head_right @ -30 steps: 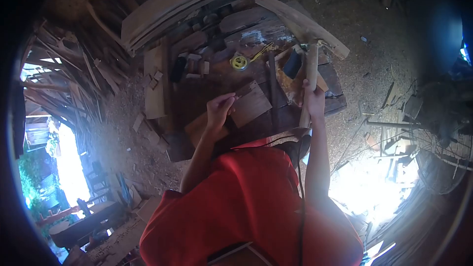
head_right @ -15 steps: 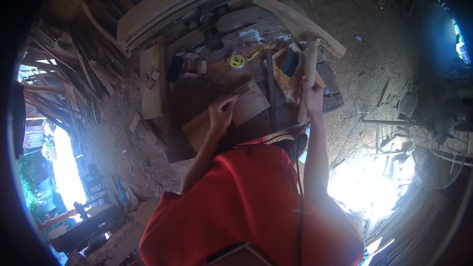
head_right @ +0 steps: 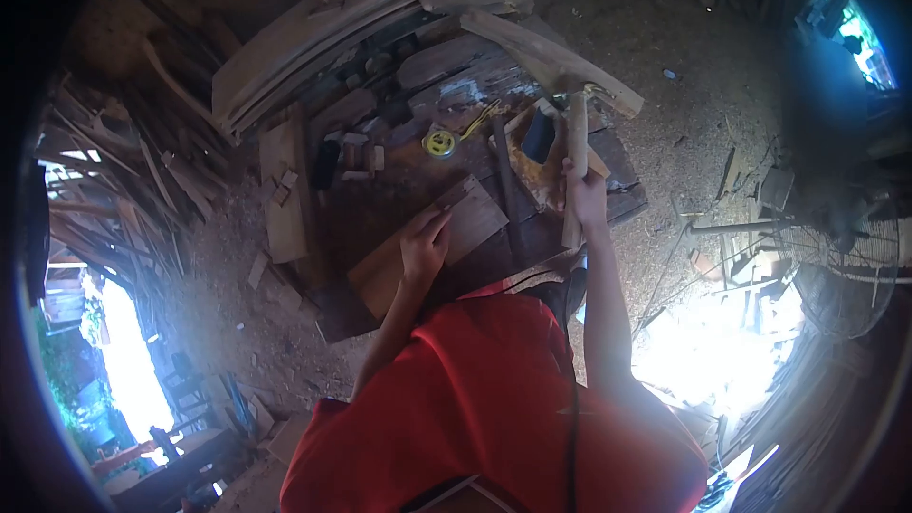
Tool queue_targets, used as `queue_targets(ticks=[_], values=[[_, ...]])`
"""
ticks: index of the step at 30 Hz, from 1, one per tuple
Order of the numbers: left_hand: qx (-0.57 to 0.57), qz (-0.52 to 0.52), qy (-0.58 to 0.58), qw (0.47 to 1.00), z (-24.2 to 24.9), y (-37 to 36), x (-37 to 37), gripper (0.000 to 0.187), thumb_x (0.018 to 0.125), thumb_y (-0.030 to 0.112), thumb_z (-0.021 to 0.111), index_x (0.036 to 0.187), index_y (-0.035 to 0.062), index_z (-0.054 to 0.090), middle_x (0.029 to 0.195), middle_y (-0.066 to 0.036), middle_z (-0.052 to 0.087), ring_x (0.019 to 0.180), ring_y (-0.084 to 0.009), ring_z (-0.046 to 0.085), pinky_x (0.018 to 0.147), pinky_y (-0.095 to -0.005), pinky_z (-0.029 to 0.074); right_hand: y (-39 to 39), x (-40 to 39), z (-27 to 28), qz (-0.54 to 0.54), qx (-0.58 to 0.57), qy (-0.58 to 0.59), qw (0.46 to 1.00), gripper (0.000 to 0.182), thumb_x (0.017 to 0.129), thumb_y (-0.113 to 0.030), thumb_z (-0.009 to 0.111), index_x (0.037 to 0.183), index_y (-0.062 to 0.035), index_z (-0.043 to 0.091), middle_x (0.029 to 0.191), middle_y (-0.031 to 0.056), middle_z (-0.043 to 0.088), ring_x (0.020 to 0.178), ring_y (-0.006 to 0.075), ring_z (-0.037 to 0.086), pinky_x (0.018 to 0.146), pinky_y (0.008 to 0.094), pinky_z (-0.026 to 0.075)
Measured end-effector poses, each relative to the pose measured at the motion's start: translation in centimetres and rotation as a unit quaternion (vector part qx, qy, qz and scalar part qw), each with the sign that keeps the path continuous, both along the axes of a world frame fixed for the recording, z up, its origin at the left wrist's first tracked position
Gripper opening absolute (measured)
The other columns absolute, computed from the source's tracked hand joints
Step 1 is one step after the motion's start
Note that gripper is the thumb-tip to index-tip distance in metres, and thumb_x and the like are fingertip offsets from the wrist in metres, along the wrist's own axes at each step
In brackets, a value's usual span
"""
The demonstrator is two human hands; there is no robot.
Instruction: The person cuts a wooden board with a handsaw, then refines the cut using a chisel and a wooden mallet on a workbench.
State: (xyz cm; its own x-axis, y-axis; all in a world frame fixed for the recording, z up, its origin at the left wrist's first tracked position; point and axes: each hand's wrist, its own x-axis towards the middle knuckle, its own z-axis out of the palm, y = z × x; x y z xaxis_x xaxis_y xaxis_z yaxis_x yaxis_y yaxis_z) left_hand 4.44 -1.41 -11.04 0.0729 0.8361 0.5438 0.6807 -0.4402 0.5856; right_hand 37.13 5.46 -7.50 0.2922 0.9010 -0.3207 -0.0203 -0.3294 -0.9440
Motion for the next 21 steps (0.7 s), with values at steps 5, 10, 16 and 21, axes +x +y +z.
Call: queue_targets(ticks=[5, 10, 16, 21], values=[[-0.012, -0.004, -0.011, 1.000, 0.4, 0.1, 0.2, 0.024, 0.085, 0.000, 0.076, 0.108, 0.0085, 0.080, 0.103, -0.009, 0.073, 0.091, -0.0309, 0.074, 0.077, -0.0414, 0.060, -0.2, -0.3, 0.8, -0.004, -0.011, 0.005, 1.000, 0.036, 0.107, -0.035, 0.065, 0.097, -0.0007, 0.060, 0.068, 0.0038, 0.056, 0.045, 0.0149, 0.055, 0.040, 0.0332, 0.044], [-0.034, 0.000, -0.004, 0.999, 1.0, 0.0, 0.0, 0.024, 0.085, -0.001, 0.076, 0.106, 0.0091, 0.080, 0.101, -0.009, 0.074, 0.089, -0.0313, 0.075, 0.076, -0.0416, 0.060, -0.4, -0.6, 1.4, 0.002, -0.010, 0.007, 1.000, 0.036, 0.106, -0.035, 0.067, 0.096, -0.0013, 0.060, 0.068, 0.0032, 0.056, 0.046, 0.0147, 0.056, 0.041, 0.0333, 0.045], [-0.023, -0.020, -0.010, 0.999, 0.9, 0.2, 0.0, 0.026, 0.086, -0.002, 0.075, 0.108, 0.0086, 0.080, 0.101, -0.010, 0.074, 0.088, -0.0316, 0.075, 0.075, -0.0412, 0.060, -0.7, -0.5, 1.8, 0.012, 0.002, -0.019, 1.000, 0.039, 0.107, -0.035, 0.066, 0.090, 0.0001, 0.060, 0.064, 0.0038, 0.058, 0.047, 0.0151, 0.059, 0.044, 0.0340, 0.047], [-0.038, -0.002, -0.005, 0.999, 0.8, 0.2, 0.3, 0.037, 0.088, -0.002, 0.074, 0.125, 0.0061, 0.075, 0.097, -0.010, 0.074, 0.081, -0.0271, 0.075, 0.070, -0.0381, 0.060, -1.0, -0.4, 0.9, 0.020, 0.027, -0.025, 0.999, 0.042, 0.107, -0.038, 0.066, 0.090, 0.0006, 0.062, 0.064, 0.0044, 0.060, 0.049, 0.0145, 0.060, 0.048, 0.0345, 0.048]])
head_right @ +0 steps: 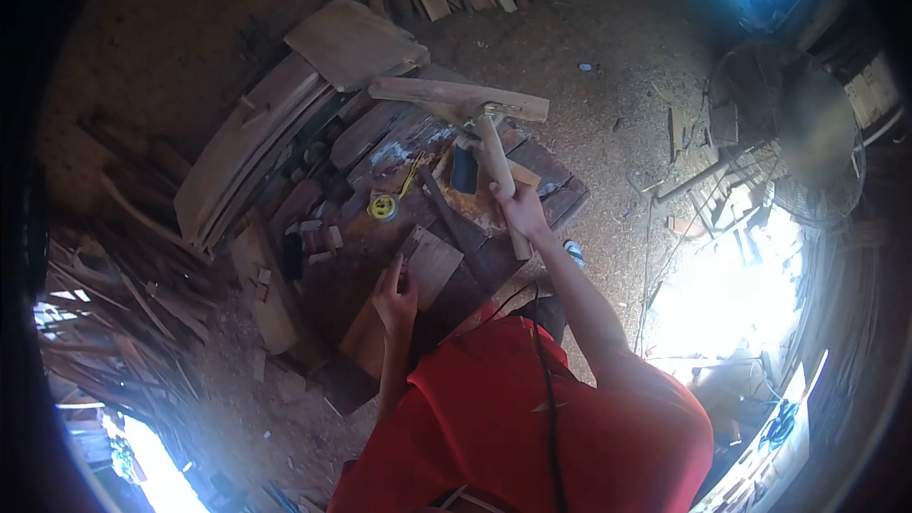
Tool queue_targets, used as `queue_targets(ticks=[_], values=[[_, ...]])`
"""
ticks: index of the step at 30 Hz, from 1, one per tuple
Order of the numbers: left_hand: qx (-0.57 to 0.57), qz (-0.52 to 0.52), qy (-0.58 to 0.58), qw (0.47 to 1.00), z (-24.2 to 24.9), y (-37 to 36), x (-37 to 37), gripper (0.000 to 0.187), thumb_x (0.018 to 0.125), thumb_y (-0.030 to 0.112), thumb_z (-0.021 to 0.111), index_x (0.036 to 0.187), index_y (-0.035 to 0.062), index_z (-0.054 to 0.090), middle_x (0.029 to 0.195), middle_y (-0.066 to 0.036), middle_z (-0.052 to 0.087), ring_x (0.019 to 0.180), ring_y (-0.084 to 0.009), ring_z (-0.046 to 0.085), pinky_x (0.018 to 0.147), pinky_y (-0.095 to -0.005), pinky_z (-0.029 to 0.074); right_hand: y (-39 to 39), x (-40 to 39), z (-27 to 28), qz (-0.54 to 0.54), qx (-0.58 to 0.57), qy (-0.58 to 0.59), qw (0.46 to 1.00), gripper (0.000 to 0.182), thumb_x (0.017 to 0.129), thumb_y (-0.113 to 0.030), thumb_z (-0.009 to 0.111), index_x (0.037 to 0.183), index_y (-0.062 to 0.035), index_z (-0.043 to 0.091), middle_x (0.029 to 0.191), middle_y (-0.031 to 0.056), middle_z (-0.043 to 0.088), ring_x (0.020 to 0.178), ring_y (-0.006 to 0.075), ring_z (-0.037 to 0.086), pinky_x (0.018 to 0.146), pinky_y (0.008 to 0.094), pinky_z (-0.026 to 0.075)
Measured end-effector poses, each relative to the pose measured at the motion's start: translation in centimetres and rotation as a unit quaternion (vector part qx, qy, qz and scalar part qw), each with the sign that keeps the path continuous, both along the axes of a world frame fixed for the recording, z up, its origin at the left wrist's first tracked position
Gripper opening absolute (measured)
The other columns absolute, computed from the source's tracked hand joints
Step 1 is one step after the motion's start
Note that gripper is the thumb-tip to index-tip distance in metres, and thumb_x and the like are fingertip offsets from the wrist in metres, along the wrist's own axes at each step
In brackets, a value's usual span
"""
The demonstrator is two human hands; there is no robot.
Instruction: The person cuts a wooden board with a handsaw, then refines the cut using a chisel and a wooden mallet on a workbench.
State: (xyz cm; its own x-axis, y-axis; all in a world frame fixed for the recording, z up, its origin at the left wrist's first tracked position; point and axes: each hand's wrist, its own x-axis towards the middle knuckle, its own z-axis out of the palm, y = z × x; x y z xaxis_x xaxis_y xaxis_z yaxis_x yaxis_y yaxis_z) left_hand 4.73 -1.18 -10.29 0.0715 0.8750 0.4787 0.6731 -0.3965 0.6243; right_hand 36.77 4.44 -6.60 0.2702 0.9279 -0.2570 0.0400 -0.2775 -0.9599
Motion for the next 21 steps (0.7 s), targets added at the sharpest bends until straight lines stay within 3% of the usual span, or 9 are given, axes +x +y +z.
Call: queue_targets(ticks=[6, 9, 12, 15, 18, 21], values=[[-0.017, 0.001, -0.025, 1.000, -0.5, -0.1, -0.1, 0.043, 0.089, -0.001, 0.074, 0.131, 0.0056, 0.072, 0.092, -0.008, 0.073, 0.074, -0.0220, 0.073, 0.065, -0.0359, 0.059, -1.4, -0.6, 3.2, -0.020, 0.046, -0.074, 0.996, 0.037, 0.107, -0.036, 0.067, 0.095, -0.0006, 0.065, 0.066, 0.0018, 0.062, 0.051, 0.0114, 0.060, 0.051, 0.0320, 0.049], [-0.016, 0.003, -0.027, 0.999, -0.3, -0.1, -0.1, 0.042, 0.090, 0.000, 0.074, 0.131, 0.0054, 0.072, 0.091, -0.008, 0.073, 0.074, -0.0218, 0.072, 0.065, -0.0360, 0.059, -2.1, -0.9, 5.5, -0.047, 0.148, -0.084, 0.984, 0.031, 0.106, -0.033, 0.069, 0.103, -0.0018, 0.066, 0.067, 0.0001, 0.062, 0.058, 0.0081, 0.061, 0.054, 0.0299, 0.050], [-0.013, 0.001, -0.027, 1.000, -0.2, 0.0, -0.1, 0.042, 0.090, 0.001, 0.075, 0.132, 0.0054, 0.072, 0.091, -0.007, 0.073, 0.074, -0.0215, 0.072, 0.065, -0.0358, 0.059, -2.8, -1.2, 9.9, -0.011, 0.207, -0.013, 0.978, 0.027, 0.105, -0.030, 0.070, 0.110, -0.0034, 0.066, 0.073, 0.0002, 0.062, 0.065, 0.0057, 0.062, 0.058, 0.0283, 0.051], [-0.025, 0.002, -0.031, 0.999, -0.2, -0.2, -0.1, 0.044, 0.090, 0.001, 0.075, 0.133, 0.0057, 0.071, 0.091, -0.007, 0.073, 0.074, -0.0212, 0.072, 0.066, -0.0357, 0.059, -3.6, -1.5, 12.1, 0.029, 0.235, -0.016, 0.971, 0.024, 0.110, -0.024, 0.062, 0.118, -0.0015, 0.064, 0.076, 0.0002, 0.061, 0.059, 0.0079, 0.058, 0.056, 0.0266, 0.048], [-0.022, 0.002, -0.032, 0.999, -0.2, -0.2, -0.2, 0.047, 0.090, 0.001, 0.075, 0.136, 0.0062, 0.070, 0.091, -0.006, 0.074, 0.074, -0.0209, 0.072, 0.066, -0.0356, 0.059, -4.3, -1.6, 10.6, 0.062, 0.162, -0.122, 0.977, 0.032, 0.105, -0.031, 0.068, 0.117, -0.0017, 0.064, 0.079, 0.0079, 0.064, 0.065, 0.0151, 0.064, 0.063, 0.0353, 0.053], [-0.019, 0.002, -0.037, 0.999, -0.4, -0.2, -0.2, 0.050, 0.089, 0.000, 0.075, 0.138, 0.0053, 0.068, 0.090, -0.006, 0.074, 0.073, -0.0202, 0.072, 0.065, -0.0350, 0.059, -5.0, -2.3, 8.8, 0.129, 0.202, -0.234, 0.942, 0.037, 0.103, -0.035, 0.069, 0.116, -0.0014, 0.064, 0.080, 0.0149, 0.067, 0.069, 0.0296, 0.070, 0.068, 0.0428, 0.055]])
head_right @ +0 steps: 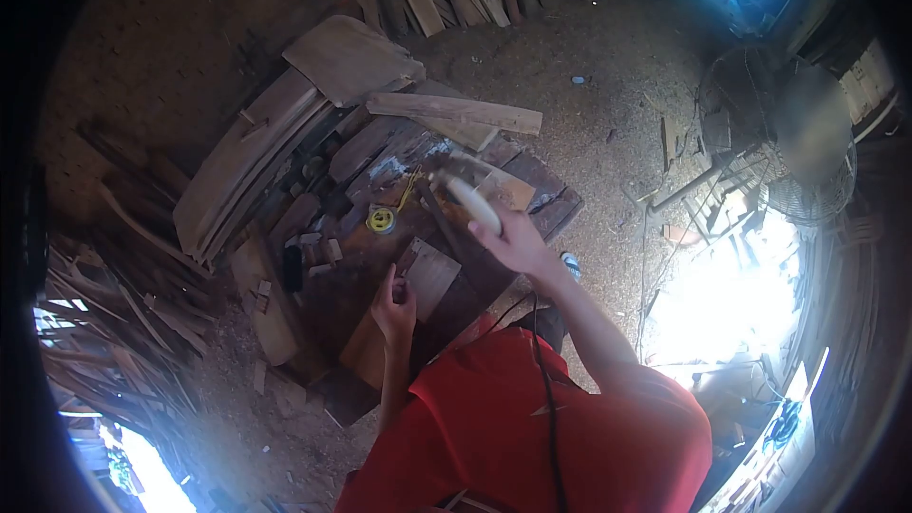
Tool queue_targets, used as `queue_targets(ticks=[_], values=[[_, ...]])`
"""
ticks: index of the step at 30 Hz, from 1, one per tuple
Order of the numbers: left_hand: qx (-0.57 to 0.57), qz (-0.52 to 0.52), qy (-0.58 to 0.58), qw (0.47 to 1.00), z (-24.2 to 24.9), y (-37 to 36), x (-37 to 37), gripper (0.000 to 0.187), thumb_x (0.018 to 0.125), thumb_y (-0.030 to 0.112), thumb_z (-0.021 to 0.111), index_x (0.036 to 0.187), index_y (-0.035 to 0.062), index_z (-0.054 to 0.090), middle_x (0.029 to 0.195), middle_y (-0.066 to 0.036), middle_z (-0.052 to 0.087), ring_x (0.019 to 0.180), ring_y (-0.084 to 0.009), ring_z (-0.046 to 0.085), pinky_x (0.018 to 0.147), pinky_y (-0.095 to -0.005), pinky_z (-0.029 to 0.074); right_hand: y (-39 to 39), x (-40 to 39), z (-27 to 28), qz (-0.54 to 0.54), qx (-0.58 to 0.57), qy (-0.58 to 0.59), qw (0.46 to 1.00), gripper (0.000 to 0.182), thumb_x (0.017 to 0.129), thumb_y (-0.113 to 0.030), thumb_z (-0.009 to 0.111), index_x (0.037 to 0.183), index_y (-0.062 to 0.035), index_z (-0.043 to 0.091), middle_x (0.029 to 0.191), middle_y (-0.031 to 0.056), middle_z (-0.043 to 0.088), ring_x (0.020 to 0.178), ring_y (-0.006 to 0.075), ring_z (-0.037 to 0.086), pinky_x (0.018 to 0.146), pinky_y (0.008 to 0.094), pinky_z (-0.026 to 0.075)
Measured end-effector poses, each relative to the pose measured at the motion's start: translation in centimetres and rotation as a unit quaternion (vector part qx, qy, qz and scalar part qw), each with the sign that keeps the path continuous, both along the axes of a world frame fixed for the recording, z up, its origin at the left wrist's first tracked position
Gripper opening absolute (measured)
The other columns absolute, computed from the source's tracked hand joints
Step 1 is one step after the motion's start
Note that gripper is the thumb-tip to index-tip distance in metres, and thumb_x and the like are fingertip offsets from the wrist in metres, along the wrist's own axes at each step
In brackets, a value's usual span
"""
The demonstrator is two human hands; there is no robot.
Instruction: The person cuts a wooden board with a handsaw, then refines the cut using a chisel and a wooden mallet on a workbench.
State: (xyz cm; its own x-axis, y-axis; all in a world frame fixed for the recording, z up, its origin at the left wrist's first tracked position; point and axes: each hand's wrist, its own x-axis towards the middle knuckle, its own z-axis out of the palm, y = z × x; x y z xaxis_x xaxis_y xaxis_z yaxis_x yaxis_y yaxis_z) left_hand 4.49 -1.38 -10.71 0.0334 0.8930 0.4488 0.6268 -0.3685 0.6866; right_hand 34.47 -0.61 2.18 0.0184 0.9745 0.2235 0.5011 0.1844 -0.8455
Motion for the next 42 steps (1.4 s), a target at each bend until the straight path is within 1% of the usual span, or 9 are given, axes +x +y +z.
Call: queue_targets(ticks=[1, 8, 11, 17, 23, 26, 32, 38, 42], values=[[0.002, 0.001, -0.001, 1.000, 0.0, 0.0, 0.0, 0.052, 0.088, -0.001, 0.076, 0.139, 0.0041, 0.068, 0.089, -0.006, 0.075, 0.071, -0.0198, 0.072, 0.064, -0.0345, 0.058, -0.6, -0.4, 0.3, 0.019, -0.019, -0.020, 0.999, 0.040, 0.102, -0.041, 0.069, 0.116, -0.0031, 0.065, 0.085, 0.0216, 0.071, 0.080, 0.0417, 0.074, 0.074, 0.0479, 0.057], [-0.016, 0.015, -0.035, 0.999, -0.2, 0.1, 0.1, 0.066, 0.085, 0.003, 0.079, 0.148, 0.0079, 0.061, 0.089, -0.006, 0.075, 0.071, -0.0200, 0.073, 0.063, -0.0353, 0.059, -2.5, -2.8, -2.2, 0.208, -0.116, -0.182, 0.954, 0.045, 0.102, -0.050, 0.063, 0.123, -0.0100, 0.066, 0.091, 0.0220, 0.074, 0.084, 0.0454, 0.074, 0.081, 0.0548, 0.060], [-0.049, 0.031, -0.018, 0.998, 1.4, -0.4, 0.3, 0.070, 0.085, 0.006, 0.078, 0.152, 0.0080, 0.058, 0.091, -0.012, 0.076, 0.074, -0.0282, 0.075, 0.066, -0.0404, 0.060, -2.9, -3.9, -2.7, 0.245, -0.136, -0.217, 0.935, 0.049, 0.103, -0.054, 0.061, 0.126, -0.0115, 0.067, 0.089, 0.0200, 0.075, 0.084, 0.0445, 0.074, 0.081, 0.0552, 0.060], [0.025, 0.041, 0.007, 0.999, 1.1, 0.0, 0.3, 0.066, 0.088, 0.011, 0.074, 0.152, 0.0080, 0.058, 0.096, -0.024, 0.076, 0.084, -0.0454, 0.074, 0.071, -0.0501, 0.059, -2.7, -4.9, -4.9, 0.282, -0.151, -0.216, 0.922, 0.047, 0.103, -0.054, 0.060, 0.122, -0.0118, 0.068, 0.099, 0.0216, 0.075, 0.092, 0.0458, 0.073, 0.084, 0.0563, 0.060], [0.006, 0.040, -0.007, 0.999, 0.5, -0.1, 0.1, 0.071, 0.085, 0.013, 0.079, 0.152, 0.0086, 0.057, 0.095, -0.023, 0.075, 0.084, -0.0436, 0.074, 0.071, -0.0491, 0.059, -3.1, -4.9, -4.4, 0.261, -0.148, -0.211, 0.930, 0.047, 0.104, -0.054, 0.060, 0.124, -0.0126, 0.068, 0.100, 0.0210, 0.075, 0.093, 0.0454, 0.073, 0.085, 0.0572, 0.059], [-0.087, 0.038, -0.021, 0.995, 1.2, -0.5, 0.0, 0.074, 0.083, 0.015, 0.083, 0.153, 0.0086, 0.057, 0.092, -0.021, 0.075, 0.082, -0.0409, 0.075, 0.071, -0.0473, 0.059, -3.1, -4.5, -4.2, 0.263, -0.167, -0.215, 0.926, 0.046, 0.104, -0.054, 0.060, 0.126, -0.0132, 0.067, 0.101, 0.0209, 0.075, 0.093, 0.0451, 0.073, 0.085, 0.0566, 0.059], [-0.017, 0.027, -0.015, 0.999, 0.5, -0.2, -0.1, 0.077, 0.082, 0.018, 0.085, 0.153, 0.0084, 0.057, 0.091, -0.018, 0.075, 0.081, -0.0365, 0.075, 0.070, -0.0444, 0.059, -3.8, -4.9, -4.3, 0.247, -0.166, -0.174, 0.939, 0.045, 0.103, -0.053, 0.061, 0.125, -0.0137, 0.068, 0.097, 0.0205, 0.075, 0.090, 0.0451, 0.073, 0.084, 0.0561, 0.059], [-0.028, 0.025, -0.027, 0.999, 0.0, -0.2, -0.3, 0.076, 0.083, 0.017, 0.085, 0.153, 0.0063, 0.058, 0.090, -0.016, 0.075, 0.079, -0.0351, 0.075, 0.069, -0.0439, 0.058, -4.2, -5.1, -4.7, 0.246, -0.156, -0.183, 0.939, 0.048, 0.104, -0.054, 0.059, 0.125, -0.0115, 0.068, 0.099, 0.0216, 0.075, 0.092, 0.0451, 0.073, 0.085, 0.0555, 0.059], [-0.053, 0.028, -0.063, 0.996, 0.7, -0.3, 0.1, 0.076, 0.083, 0.016, 0.085, 0.153, 0.0054, 0.057, 0.081, -0.011, 0.070, 0.069, -0.0271, 0.071, 0.065, -0.0400, 0.056, -4.1, -5.0, -5.7, 0.240, -0.153, -0.183, 0.941, 0.048, 0.103, -0.054, 0.060, 0.124, -0.0114, 0.068, 0.096, 0.0216, 0.075, 0.090, 0.0453, 0.073, 0.083, 0.0556, 0.059]])
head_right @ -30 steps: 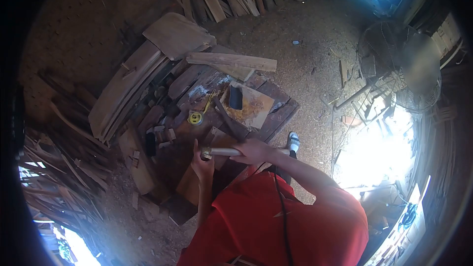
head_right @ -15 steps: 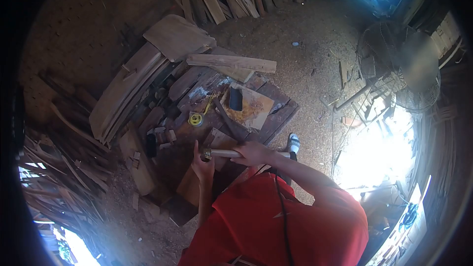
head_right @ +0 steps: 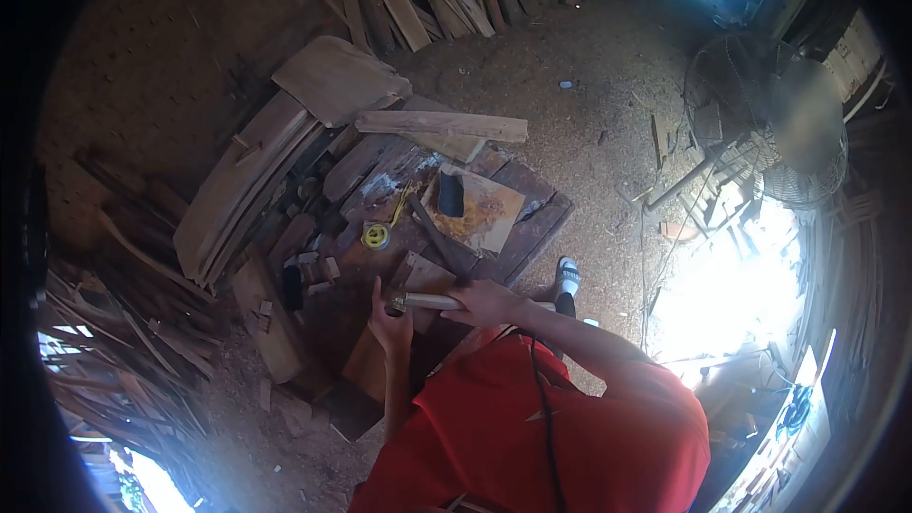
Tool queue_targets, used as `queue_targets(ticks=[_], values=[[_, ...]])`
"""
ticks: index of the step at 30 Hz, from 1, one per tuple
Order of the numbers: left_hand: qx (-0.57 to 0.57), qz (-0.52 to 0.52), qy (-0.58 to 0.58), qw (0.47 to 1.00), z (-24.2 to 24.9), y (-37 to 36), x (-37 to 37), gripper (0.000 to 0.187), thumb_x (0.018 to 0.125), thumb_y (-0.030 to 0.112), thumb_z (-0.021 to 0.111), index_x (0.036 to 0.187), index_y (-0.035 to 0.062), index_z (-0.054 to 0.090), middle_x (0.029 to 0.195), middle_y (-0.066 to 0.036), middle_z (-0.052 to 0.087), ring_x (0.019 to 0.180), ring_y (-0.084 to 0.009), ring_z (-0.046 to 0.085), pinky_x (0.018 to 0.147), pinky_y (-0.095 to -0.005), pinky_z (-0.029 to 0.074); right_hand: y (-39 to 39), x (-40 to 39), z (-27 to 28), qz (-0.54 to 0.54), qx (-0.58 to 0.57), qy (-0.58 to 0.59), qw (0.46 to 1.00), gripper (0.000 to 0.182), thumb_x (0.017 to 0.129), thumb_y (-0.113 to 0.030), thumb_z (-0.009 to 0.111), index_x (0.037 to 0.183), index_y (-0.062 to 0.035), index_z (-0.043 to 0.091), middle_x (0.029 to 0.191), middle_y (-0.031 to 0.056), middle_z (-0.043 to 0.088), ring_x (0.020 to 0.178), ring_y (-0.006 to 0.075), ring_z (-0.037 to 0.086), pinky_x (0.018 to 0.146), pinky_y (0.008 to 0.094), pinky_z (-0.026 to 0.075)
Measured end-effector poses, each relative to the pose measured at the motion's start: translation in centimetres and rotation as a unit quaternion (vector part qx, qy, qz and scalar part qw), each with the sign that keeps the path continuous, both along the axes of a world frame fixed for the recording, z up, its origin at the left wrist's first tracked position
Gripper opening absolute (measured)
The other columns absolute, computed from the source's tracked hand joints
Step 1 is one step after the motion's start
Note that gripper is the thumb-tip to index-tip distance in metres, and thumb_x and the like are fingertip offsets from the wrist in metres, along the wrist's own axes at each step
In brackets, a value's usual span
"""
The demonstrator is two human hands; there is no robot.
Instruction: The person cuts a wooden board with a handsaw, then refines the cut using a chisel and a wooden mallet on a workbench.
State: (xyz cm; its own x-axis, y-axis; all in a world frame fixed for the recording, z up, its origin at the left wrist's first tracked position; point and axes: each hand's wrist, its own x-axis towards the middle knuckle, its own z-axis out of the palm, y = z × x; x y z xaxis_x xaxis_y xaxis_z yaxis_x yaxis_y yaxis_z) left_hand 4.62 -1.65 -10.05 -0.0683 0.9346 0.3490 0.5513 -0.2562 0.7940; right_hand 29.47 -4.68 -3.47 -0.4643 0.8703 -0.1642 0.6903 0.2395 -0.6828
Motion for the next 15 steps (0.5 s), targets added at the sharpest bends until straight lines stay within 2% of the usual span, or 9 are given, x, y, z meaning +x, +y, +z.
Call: queue_targets(ticks=[2, 5, 8, 15], values=[[-0.019, 0.001, 0.011, 1.000, 0.4, -0.1, -0.1, 0.077, 0.083, 0.014, 0.085, 0.154, 0.0052, 0.057, 0.077, -0.009, 0.067, 0.064, -0.0225, 0.068, 0.062, -0.0374, 0.054, -0.3, -0.2, -0.2, -0.010, 0.026, 0.024, 0.999, 0.046, 0.102, -0.052, 0.064, 0.122, -0.0113, 0.069, 0.092, 0.0220, 0.073, 0.086, 0.0453, 0.073, 0.079, 0.0558, 0.059], [0.004, -0.007, -0.034, 0.999, -0.1, -0.1, 0.0, 0.078, 0.079, 0.003, 0.084, 0.153, 0.0068, 0.058, 0.078, -0.010, 0.071, 0.066, -0.0167, 0.067, 0.065, -0.0351, 0.055, -0.5, -0.4, 0.8, -0.021, 0.011, 0.033, 0.999, 0.048, 0.102, -0.053, 0.063, 0.123, -0.0104, 0.069, 0.093, 0.0224, 0.074, 0.087, 0.0458, 0.073, 0.080, 0.0559, 0.059], [-0.023, 0.006, 0.004, 1.000, -1.0, 0.1, -0.4, 0.077, 0.082, 0.009, 0.086, 0.154, 0.0053, 0.057, 0.073, -0.004, 0.064, 0.062, -0.0156, 0.064, 0.060, -0.0329, 0.053, -0.1, -0.4, -0.6, -0.021, 0.004, 0.006, 1.000, 0.049, 0.103, -0.054, 0.063, 0.123, -0.0099, 0.069, 0.093, 0.0229, 0.074, 0.087, 0.0463, 0.073, 0.081, 0.0560, 0.059], [-0.029, 0.000, -0.035, 0.999, -0.7, 0.0, -0.2, 0.075, 0.082, 0.006, 0.084, 0.153, 0.0049, 0.058, 0.071, -0.003, 0.064, 0.062, -0.0138, 0.065, 0.061, -0.0324, 0.055, -0.1, -0.5, -0.2, -0.031, -0.006, 0.010, 0.999, 0.050, 0.103, -0.055, 0.062, 0.124, -0.0102, 0.069, 0.094, 0.0224, 0.074, 0.086, 0.0462, 0.073, 0.081, 0.0562, 0.059]])
